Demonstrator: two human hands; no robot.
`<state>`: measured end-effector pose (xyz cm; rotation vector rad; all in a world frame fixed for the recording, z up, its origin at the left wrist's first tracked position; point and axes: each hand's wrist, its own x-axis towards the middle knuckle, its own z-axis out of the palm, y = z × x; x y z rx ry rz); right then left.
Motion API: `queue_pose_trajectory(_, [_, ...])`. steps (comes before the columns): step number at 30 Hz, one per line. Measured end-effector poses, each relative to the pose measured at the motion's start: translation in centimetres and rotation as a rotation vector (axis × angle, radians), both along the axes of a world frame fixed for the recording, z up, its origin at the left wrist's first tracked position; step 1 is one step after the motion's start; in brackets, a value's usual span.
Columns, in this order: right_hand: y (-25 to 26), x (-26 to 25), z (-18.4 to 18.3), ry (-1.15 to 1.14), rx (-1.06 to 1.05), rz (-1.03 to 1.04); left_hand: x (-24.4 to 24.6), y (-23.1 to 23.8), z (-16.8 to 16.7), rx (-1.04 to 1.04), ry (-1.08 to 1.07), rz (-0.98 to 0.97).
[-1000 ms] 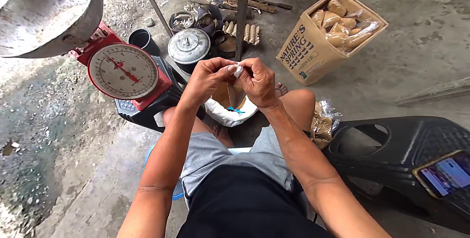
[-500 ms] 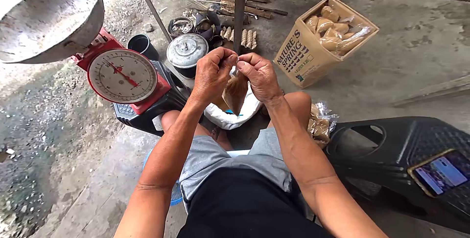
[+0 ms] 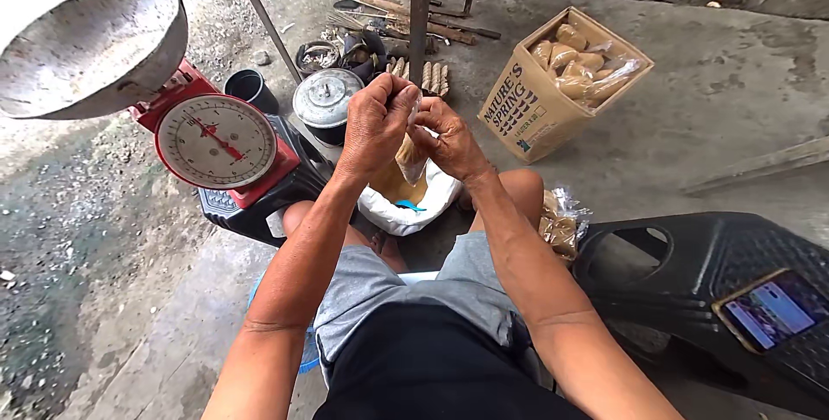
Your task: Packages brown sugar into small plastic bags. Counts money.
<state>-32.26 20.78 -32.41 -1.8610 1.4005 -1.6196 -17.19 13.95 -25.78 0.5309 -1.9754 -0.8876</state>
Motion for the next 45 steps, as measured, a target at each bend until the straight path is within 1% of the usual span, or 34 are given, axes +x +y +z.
queue_pose_trajectory(4, [-0.1, 0.1, -1.9, -0.124, 0.057, 0.099, 0.4, -0.5, -0.2, 0.042, 0.015, -0.010])
queue_pose_trajectory(6, [0.1, 0.2, -3.5, -0.127, 0.142, 0.089, 0.7, -0.6, 0.4, 0.035, 0.019, -0.011])
queue_pose_trajectory(8, [0.1, 0.9, -4.8, -0.165, 0.213, 0.014, 0.6, -1.0, 0.7, 0.032, 0.027, -0.002])
queue_pose_trajectory(12, [-1.4, 2.9, -7.5, -0.367, 0.186, -0.132, -0.4, -1.7, -0.3, 0.085, 0.046, 0.010])
queue_pose_trajectory(15, [-3.0, 3.2, -8.8, -0.363, 0.194, -0.240, -1.3, -2.2, -1.0, 0.166, 0.066, 0.010])
queue_pose_trajectory(17, [-3.9, 3.0, -9.2, -0.344, 0.213, -0.255, -1.9, -3.0, -1.3, 0.199, 0.074, 0.020])
queue_pose_trajectory(20, [-4.6, 2.3, -9.4, -0.442, 0.274, -0.181, -2.9, -5.2, -1.6, 0.253, 0.066, 0.014])
queue_pose_trajectory(23, [-4.8, 0.7, -9.6, -0.602, 0.393, -0.102, -3.2, -8.2, -3.0, 0.294, 0.030, -0.002])
queue_pose_trajectory(25, [-5.0, -0.7, -9.3, -0.643, 0.467, -0.141, -3.0, -9.3, -4.6, 0.312, -0.011, 0.021])
queue_pose_trajectory(27, [-5.1, -2.9, -8.7, -0.694, 0.532, -0.217, -3.0, -9.6, -7.5, 0.367, -0.071, 0.060])
queue_pose_trajectory(30, [-5.1, -7.6, -7.9, -0.818, 0.619, -0.346, -2.8, -9.6, -14.4, 0.490, -0.243, 0.041])
queue_pose_trajectory(33, [-4.7, -13.5, -7.8, -0.825, 0.640, -0.507, -3.9, -10.0, -21.6, 0.613, -0.379, 0.050])
queue_pose_trajectory(35, [-3.4, -17.9, -8.2, -0.845, 0.632, -0.614, -4.0, -9.7, -25.5, 0.674, -0.461, 0.042])
queue_pose_trajectory(37, [-1.4, -21.9, -9.2, -0.865, 0.610, -0.717, -3.5, -9.2, -28.5, 0.708, -0.526, 0.030])
queue_pose_trajectory(39, [1.0, -25.2, -10.6, -0.866, 0.594, -0.829, -3.0, -8.7, -30.7, 0.725, -0.578, 0.027])
queue_pose_trajectory(40, [2.1, -26.7, -11.3, -0.872, 0.592, -0.890, -3.0, -8.5, -31.2, 0.739, -0.603, 0.027])
queue_pose_trajectory(42, [4.0, -28.8, -12.5, -0.886, 0.598, -0.991, -3.0, -8.2, -31.6, 0.762, -0.639, 0.028])
queue_pose_trajectory(45, [5.7, -30.9, -13.8, -0.947, 0.573, -1.065, -3.3, -8.2, -32.1, 0.788, -0.648, 0.038])
